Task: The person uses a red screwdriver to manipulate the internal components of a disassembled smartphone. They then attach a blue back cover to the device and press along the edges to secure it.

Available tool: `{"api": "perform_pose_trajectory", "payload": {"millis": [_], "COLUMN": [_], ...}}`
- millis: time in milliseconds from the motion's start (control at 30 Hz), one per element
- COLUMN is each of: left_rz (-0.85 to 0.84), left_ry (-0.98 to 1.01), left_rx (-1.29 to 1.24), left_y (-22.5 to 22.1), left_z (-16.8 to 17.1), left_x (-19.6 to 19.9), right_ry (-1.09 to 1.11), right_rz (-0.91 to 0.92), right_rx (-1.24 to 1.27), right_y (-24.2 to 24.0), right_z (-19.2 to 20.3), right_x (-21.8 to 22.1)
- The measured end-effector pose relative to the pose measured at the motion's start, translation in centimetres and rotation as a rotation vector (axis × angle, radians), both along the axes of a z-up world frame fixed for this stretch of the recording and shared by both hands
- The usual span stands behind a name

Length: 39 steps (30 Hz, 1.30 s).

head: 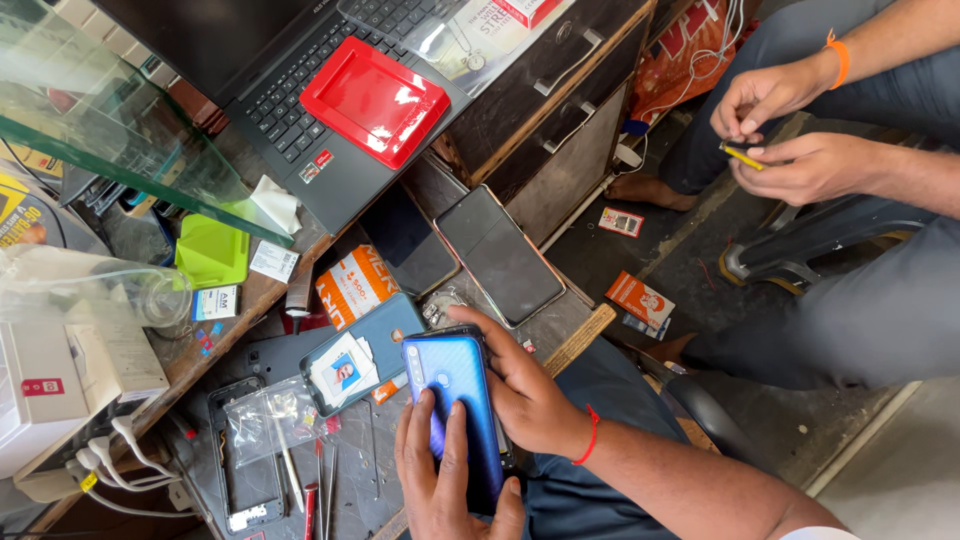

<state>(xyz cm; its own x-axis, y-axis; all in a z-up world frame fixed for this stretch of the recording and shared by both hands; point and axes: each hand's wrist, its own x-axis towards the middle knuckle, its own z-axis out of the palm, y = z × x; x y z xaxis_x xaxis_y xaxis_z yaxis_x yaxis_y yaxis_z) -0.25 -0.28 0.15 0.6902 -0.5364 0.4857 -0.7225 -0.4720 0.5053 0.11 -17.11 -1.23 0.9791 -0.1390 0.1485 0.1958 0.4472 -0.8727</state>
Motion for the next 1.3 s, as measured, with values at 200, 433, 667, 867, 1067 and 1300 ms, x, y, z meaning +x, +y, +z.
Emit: {"api": "perform_pose_trajectory", "payload": {"millis": [200,433,667,867,1067,1300], "left_rz": [-0.009,-0.026,-0.007,-0.006,0.011,0.159], "left_ry": [0.014,-0.003,0.018,0.022,0.039,0.168], "left_rx": [0.004,-0.030,-0.049,-0.043,-0.061,0.041], "left_y": [0.2,0.4,0.6,0.8,0.0,-1.0], "left_z": [-0.1,-0.6,-0.7,-0.8,0.4,4.3], "left_x": [0.0,0.1,-0.2,-0.3,-0.3,0.0], "right_ry": [0.016,0.026,0.049,0.082,0.128,0.183], "right_rz": [-0.001,0.023,0.021,0.063,0.063,0.064], "right_rx": [0.046,0.118,0.132,0.228,0.391,0.361], "right_y": [0.0,0.0,0.0,-0.3,-0.3,0.1], "right_z": [0.3,0.2,0.2,-0.6,-0.6,1.2], "right_x": [0.1,0.2,0.4,0.7,1.4,1.8]}}
